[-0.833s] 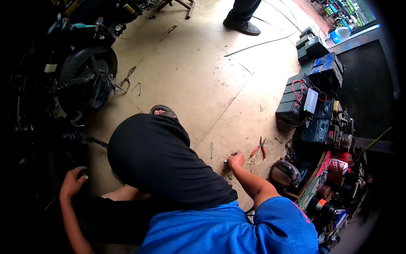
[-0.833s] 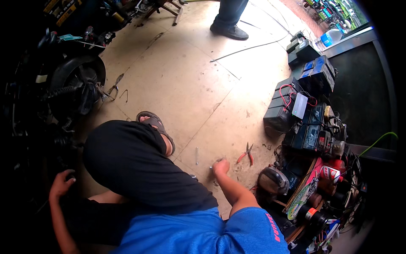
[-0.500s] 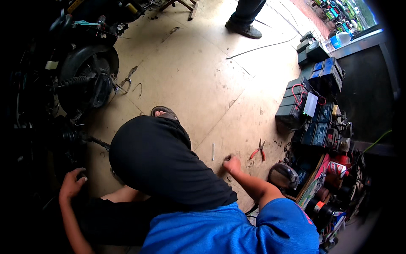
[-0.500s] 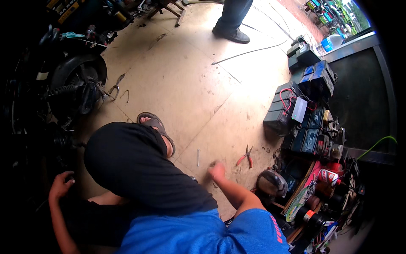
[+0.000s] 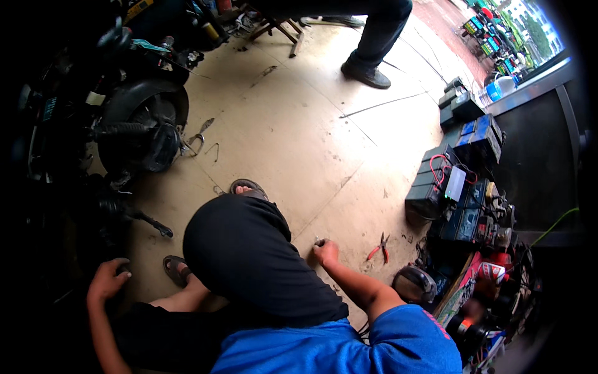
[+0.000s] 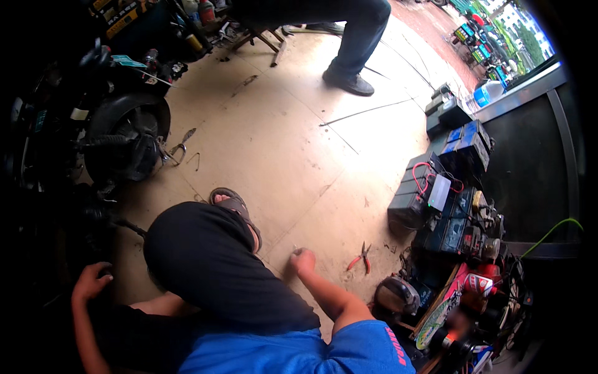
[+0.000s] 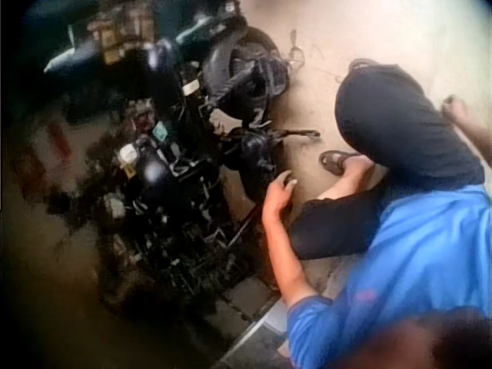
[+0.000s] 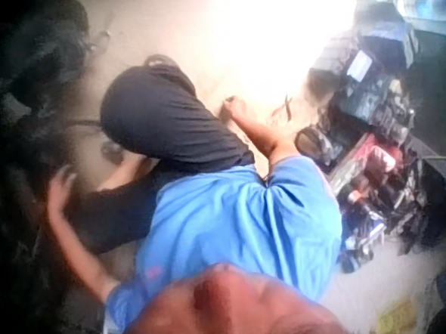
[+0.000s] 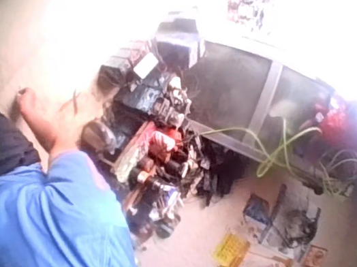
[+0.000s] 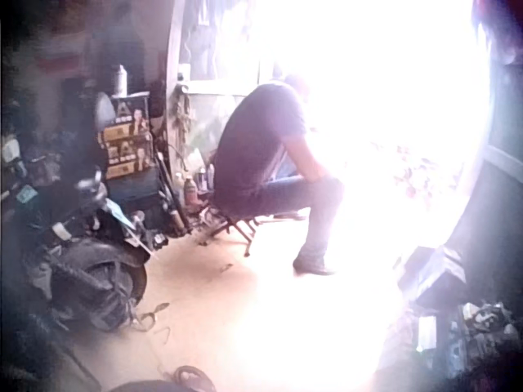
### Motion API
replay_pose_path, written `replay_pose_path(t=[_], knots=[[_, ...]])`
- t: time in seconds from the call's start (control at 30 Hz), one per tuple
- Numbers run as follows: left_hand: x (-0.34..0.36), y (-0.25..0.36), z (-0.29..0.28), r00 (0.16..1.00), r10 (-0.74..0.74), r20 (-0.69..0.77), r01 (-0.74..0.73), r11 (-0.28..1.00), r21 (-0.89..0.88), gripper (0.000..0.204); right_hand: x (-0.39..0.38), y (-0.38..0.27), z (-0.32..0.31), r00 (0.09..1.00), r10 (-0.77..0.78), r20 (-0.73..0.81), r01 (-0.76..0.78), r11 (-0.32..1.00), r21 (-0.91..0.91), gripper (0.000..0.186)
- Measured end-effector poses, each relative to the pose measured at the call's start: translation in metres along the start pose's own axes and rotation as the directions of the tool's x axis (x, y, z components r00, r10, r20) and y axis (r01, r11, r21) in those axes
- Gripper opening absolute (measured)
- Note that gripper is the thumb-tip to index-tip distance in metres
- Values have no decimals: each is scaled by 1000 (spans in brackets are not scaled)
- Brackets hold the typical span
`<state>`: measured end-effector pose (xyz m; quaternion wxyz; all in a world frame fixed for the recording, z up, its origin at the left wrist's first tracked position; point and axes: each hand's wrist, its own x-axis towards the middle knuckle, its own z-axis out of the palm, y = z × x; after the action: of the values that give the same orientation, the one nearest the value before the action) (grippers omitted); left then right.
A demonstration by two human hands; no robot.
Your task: The person sits on the floor to work on the rear wheel and brake assembly of an electric scooter using pliers and a screwdriver. They then stand up to adjust the handlebars and front basket, and finally inspect the rear license plate.
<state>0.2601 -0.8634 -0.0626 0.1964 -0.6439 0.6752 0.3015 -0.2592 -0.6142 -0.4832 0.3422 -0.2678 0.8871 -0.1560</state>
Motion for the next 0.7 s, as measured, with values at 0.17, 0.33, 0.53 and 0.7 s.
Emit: replay_pose_path(t=[0.17, 0.33, 0.53, 0.7], knots=[[-4, 1, -2, 998, -55, 0, 55, 998, -6, 47, 1, -16, 30, 997, 4, -81, -13, 994, -111, 25], [0, -22, 10, 1000, -4, 10, 4, 1000, 12, 47, 8, -1, 14, 993, -115, -33, 109, 981, -159, 20], [15, -9, 13, 999, 5, 53, -6, 1000, 19, 46, 2, 21, 9, 990, 128, -53, -130, 991, -35, 22], [29, 30, 0, 997, 66, 44, -67, 997, 32, 45, -18, 30, 11, 918, 230, 324, -326, 901, 287, 35]])
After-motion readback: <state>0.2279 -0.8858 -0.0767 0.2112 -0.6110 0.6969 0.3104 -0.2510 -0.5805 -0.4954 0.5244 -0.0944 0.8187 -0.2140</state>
